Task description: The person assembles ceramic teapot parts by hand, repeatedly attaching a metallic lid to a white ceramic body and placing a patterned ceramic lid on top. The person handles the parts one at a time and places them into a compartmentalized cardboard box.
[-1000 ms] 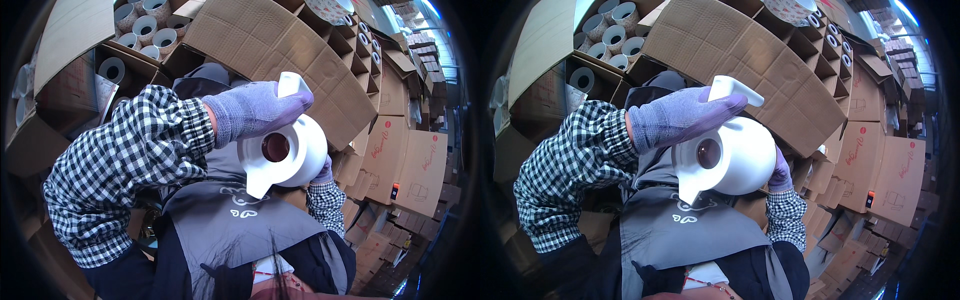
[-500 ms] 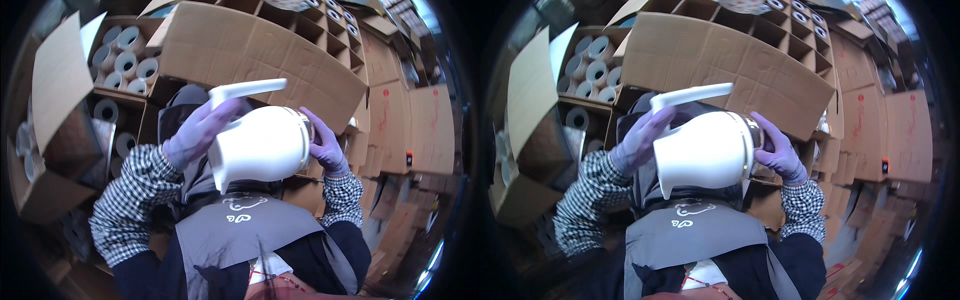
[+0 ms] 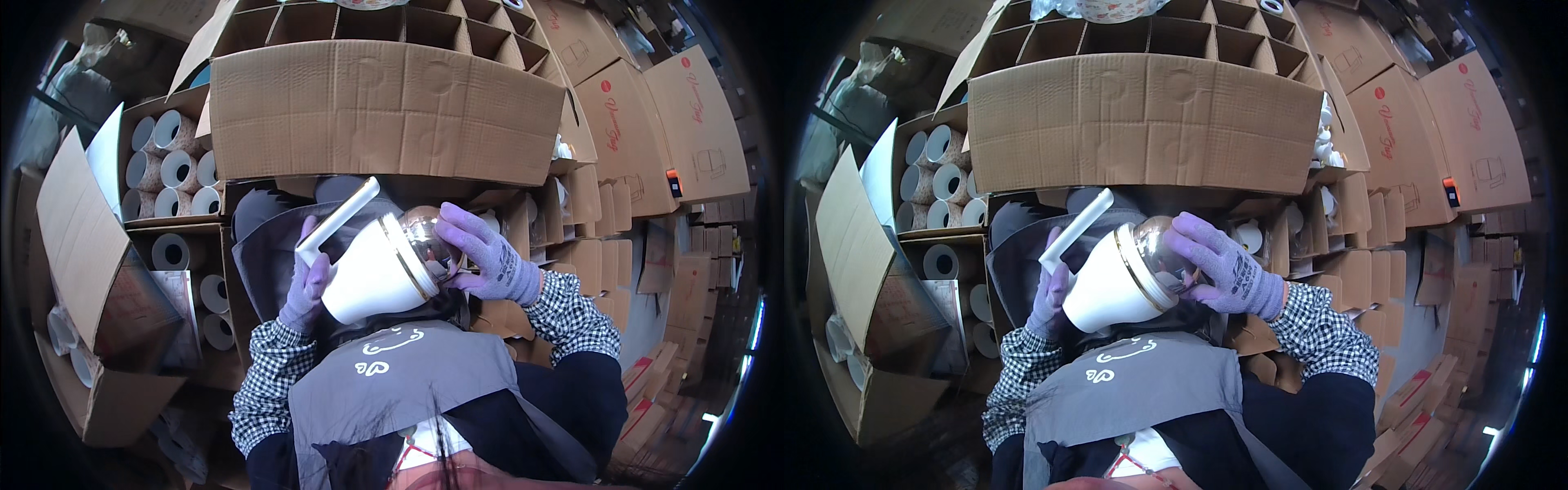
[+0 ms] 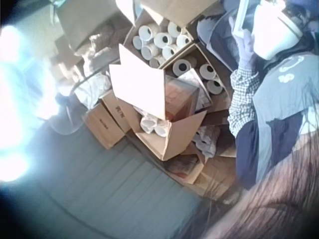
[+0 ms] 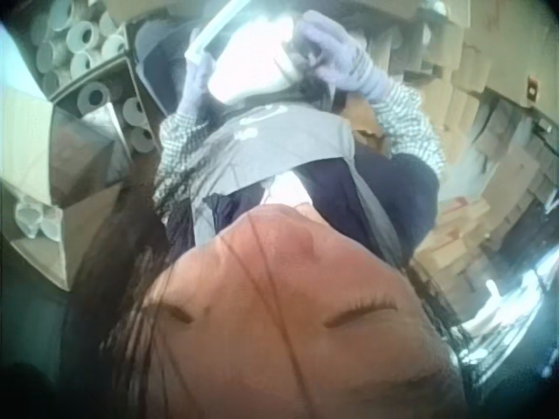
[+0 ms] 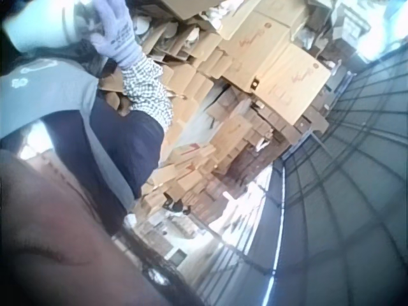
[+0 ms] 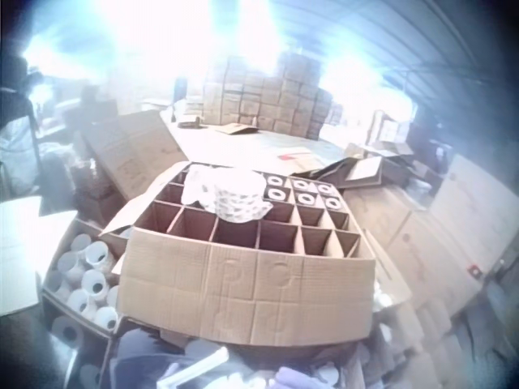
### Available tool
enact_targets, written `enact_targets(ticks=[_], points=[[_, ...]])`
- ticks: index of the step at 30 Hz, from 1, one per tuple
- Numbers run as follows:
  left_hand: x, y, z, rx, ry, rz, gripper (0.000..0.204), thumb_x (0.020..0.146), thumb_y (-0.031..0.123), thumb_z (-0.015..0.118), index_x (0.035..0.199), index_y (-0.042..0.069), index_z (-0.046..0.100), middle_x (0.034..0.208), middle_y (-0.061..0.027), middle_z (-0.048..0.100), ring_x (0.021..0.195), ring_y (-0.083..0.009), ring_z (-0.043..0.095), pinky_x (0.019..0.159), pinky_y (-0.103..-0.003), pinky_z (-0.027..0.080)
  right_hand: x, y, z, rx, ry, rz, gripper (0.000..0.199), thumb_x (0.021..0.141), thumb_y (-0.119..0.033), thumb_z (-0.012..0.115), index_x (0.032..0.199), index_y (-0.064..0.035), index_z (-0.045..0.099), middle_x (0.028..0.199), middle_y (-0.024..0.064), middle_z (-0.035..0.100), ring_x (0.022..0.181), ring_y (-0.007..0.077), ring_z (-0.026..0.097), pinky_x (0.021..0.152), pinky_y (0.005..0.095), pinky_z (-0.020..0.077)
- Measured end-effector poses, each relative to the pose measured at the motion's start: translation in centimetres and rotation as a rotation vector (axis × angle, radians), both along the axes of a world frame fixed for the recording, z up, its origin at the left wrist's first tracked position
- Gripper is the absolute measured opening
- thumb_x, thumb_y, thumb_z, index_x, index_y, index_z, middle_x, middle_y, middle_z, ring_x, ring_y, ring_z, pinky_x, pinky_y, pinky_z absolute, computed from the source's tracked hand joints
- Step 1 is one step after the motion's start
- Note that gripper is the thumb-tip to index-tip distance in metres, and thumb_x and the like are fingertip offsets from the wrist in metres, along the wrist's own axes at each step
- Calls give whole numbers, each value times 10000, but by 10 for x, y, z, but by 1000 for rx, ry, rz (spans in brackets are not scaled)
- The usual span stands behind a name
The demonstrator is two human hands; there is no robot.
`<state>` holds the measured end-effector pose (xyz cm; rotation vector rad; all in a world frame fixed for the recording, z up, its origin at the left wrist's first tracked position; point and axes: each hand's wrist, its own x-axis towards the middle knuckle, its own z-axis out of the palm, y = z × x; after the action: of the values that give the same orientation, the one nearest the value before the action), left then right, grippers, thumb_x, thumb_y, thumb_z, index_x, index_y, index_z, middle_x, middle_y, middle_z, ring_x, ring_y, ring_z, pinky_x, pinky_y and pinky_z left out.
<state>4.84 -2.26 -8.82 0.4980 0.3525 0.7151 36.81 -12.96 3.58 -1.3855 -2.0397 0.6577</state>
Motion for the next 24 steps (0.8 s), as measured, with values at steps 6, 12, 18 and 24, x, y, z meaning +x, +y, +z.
enact_targets(ticks=[6, 12, 18, 24], points=[[-5, 7, 6, 375, 325, -22, 704, 1050, 142, 528, 1622, 179, 119, 834, 72, 438, 665, 1, 422, 716, -171, 447, 1, 5, 18, 80, -244, -64, 741, 737, -279, 799, 1403, -66, 552, 1352, 150, 572, 1245, 354, 545, 1066, 472, 424], [-2, 10, 4, 476, 398, -62, 654, 1073, 172, 491, 1618, 206, 131, 752, 71, 418, 555, 7, 370, 592, -119, 351, -16, -14, -24, -285, 477, -688, 738, 865, -314, 819, 1437, -21, 457, 1286, 103, 578, 1130, 123, 577, 927, 295, 509], [-5, 12, 9, 406, 397, -98, 674, 1055, 171, 528, 1613, 167, 149, 754, 74, 426, 579, 2, 386, 608, -128, 358, -1, 2, 15, -1239, 447, -705, 728, 886, -451, 779, 1372, 10, 493, 1001, 98, 680, 912, 120, 623, 882, 273, 512], [-7, 12, -3, 519, 511, -70, 721, 1013, 165, 599, 1602, 109, 187, 817, 69, 449, 675, -10, 429, 671, -163, 392, 2, -12, 10, -721, 411, -318, 778, 887, -280, 793, 1484, 31, 404, 1059, 107, 691, 961, 201, 660, 909, 308, 516]])
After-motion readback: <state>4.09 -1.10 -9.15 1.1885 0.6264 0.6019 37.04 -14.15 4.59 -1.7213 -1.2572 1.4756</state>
